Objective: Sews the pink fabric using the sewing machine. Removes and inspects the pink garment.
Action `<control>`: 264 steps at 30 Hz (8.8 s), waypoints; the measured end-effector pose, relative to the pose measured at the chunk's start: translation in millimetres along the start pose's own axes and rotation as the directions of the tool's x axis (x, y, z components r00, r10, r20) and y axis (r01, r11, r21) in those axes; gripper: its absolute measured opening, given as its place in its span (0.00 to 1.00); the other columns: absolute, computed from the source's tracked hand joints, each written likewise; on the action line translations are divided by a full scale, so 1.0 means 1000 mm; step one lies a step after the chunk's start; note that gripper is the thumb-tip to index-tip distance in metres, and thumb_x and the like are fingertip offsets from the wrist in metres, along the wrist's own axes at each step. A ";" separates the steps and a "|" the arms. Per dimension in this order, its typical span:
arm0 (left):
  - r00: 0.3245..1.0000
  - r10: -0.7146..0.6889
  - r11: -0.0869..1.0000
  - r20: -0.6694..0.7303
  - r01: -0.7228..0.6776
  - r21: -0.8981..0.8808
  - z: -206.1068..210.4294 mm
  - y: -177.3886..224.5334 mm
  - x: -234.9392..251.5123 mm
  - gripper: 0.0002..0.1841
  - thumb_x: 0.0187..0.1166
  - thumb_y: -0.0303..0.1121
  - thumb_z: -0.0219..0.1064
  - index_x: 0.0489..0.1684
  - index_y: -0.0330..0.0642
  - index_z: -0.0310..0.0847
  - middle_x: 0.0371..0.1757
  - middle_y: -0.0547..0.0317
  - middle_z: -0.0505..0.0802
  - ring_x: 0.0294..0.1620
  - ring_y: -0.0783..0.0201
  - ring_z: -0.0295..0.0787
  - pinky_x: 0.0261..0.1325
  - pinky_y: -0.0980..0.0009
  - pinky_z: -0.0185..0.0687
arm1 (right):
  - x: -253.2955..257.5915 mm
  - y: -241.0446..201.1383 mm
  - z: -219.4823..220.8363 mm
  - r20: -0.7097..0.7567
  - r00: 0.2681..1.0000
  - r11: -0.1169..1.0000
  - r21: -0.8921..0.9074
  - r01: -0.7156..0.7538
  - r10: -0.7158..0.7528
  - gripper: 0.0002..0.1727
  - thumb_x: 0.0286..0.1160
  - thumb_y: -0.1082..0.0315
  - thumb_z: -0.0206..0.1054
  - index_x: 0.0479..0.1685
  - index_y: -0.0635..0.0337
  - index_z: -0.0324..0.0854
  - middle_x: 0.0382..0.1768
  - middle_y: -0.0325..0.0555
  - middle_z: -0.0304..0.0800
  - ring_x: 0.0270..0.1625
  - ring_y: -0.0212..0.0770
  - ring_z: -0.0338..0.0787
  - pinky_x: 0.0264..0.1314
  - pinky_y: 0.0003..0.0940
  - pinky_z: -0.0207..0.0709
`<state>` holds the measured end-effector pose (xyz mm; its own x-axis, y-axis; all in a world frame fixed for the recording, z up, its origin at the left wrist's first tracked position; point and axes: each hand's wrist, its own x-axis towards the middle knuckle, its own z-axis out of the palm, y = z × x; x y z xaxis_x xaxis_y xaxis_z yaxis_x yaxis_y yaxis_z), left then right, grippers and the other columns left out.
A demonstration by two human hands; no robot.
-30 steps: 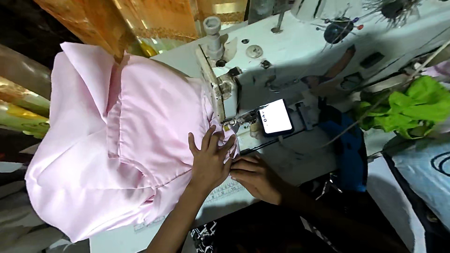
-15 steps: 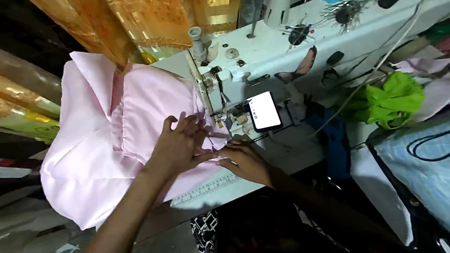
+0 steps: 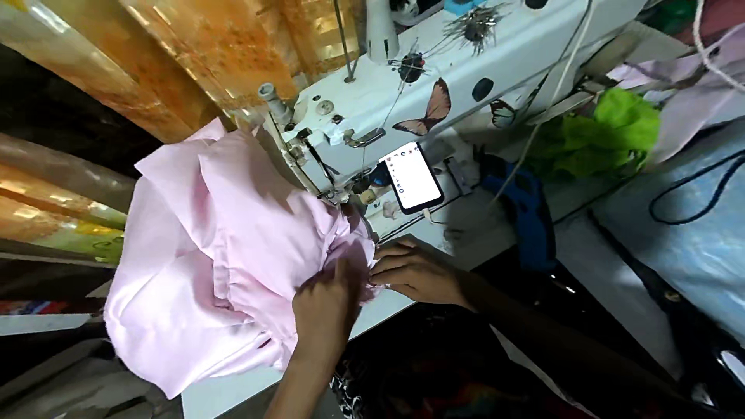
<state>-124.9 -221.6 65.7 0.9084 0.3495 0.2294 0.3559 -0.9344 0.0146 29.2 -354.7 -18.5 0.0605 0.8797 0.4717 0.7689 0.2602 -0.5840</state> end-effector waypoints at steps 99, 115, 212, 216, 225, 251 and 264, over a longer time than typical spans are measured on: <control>0.984 0.159 0.967 -0.086 -0.172 -0.186 0.081 -0.038 0.050 0.23 0.81 0.43 0.56 0.71 0.53 0.87 0.67 0.45 0.89 0.67 0.43 0.84 0.66 0.39 0.68 | 0.012 -0.014 0.025 -0.166 0.969 0.981 -0.034 -0.190 0.182 0.14 0.86 0.61 0.62 0.46 0.55 0.94 0.50 0.40 0.96 0.66 0.42 0.89 0.72 0.43 0.76; 0.999 0.040 0.983 0.025 -0.034 -0.181 0.070 -0.023 0.047 0.25 0.90 0.47 0.46 0.75 0.53 0.84 0.75 0.50 0.85 0.73 0.45 0.82 0.72 0.33 0.63 | 0.016 -0.006 0.024 -0.200 0.964 0.984 0.003 -0.176 0.173 0.14 0.85 0.65 0.62 0.42 0.60 0.93 0.49 0.45 0.96 0.66 0.42 0.88 0.73 0.37 0.77; 0.980 0.192 0.940 0.041 -0.172 -0.294 0.028 -0.070 0.086 0.18 0.74 0.46 0.76 0.51 0.41 0.90 0.30 0.50 0.94 0.30 0.47 0.90 0.46 0.38 0.79 | 0.041 -0.008 0.010 -0.109 0.970 0.975 -0.014 -0.220 0.217 0.12 0.84 0.65 0.63 0.44 0.64 0.90 0.46 0.51 0.92 0.54 0.48 0.91 0.61 0.47 0.82; 0.929 0.353 0.925 -0.109 -0.364 -0.111 0.037 -0.070 0.079 0.16 0.79 0.38 0.65 0.57 0.47 0.95 0.43 0.51 0.99 0.38 0.49 0.93 0.62 0.42 0.73 | 0.038 -0.005 0.005 -0.082 0.985 0.974 -0.154 -0.165 0.154 0.12 0.83 0.64 0.64 0.43 0.60 0.91 0.46 0.47 0.94 0.56 0.48 0.91 0.60 0.50 0.81; 0.928 0.368 0.904 -0.062 -0.372 -0.209 0.052 -0.050 0.053 0.10 0.77 0.29 0.68 0.48 0.41 0.95 0.54 0.51 0.96 0.57 0.49 0.94 0.61 0.47 0.84 | 0.025 -0.007 0.017 -0.103 0.988 0.967 -0.216 -0.138 0.118 0.12 0.86 0.63 0.61 0.45 0.57 0.90 0.52 0.44 0.94 0.64 0.45 0.89 0.67 0.48 0.79; 0.945 0.282 0.920 -0.165 -0.316 -0.234 0.093 -0.067 0.059 0.25 0.91 0.46 0.44 0.69 0.58 0.89 0.60 0.49 0.90 0.62 0.48 0.85 0.64 0.49 0.71 | 0.040 0.010 0.020 -0.150 0.977 0.959 -0.216 -0.183 0.153 0.10 0.83 0.67 0.63 0.44 0.54 0.93 0.53 0.44 0.95 0.68 0.45 0.89 0.63 0.43 0.82; 0.782 0.615 0.774 0.100 -0.623 0.114 -0.013 -0.115 0.095 0.38 0.84 0.62 0.46 0.28 0.34 0.88 0.36 0.41 0.93 0.49 0.39 0.91 0.58 0.37 0.74 | 0.061 0.016 0.009 -0.184 0.982 0.992 -0.109 -0.070 0.049 0.09 0.78 0.67 0.67 0.38 0.62 0.91 0.43 0.47 0.94 0.53 0.44 0.91 0.60 0.42 0.83</control>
<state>-81.9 -82.0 98.3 0.9514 -0.2942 0.0907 -0.2655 -0.9332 -0.2422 39.3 -293.5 -5.1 0.2146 0.8029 0.5562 0.8277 0.1528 -0.5399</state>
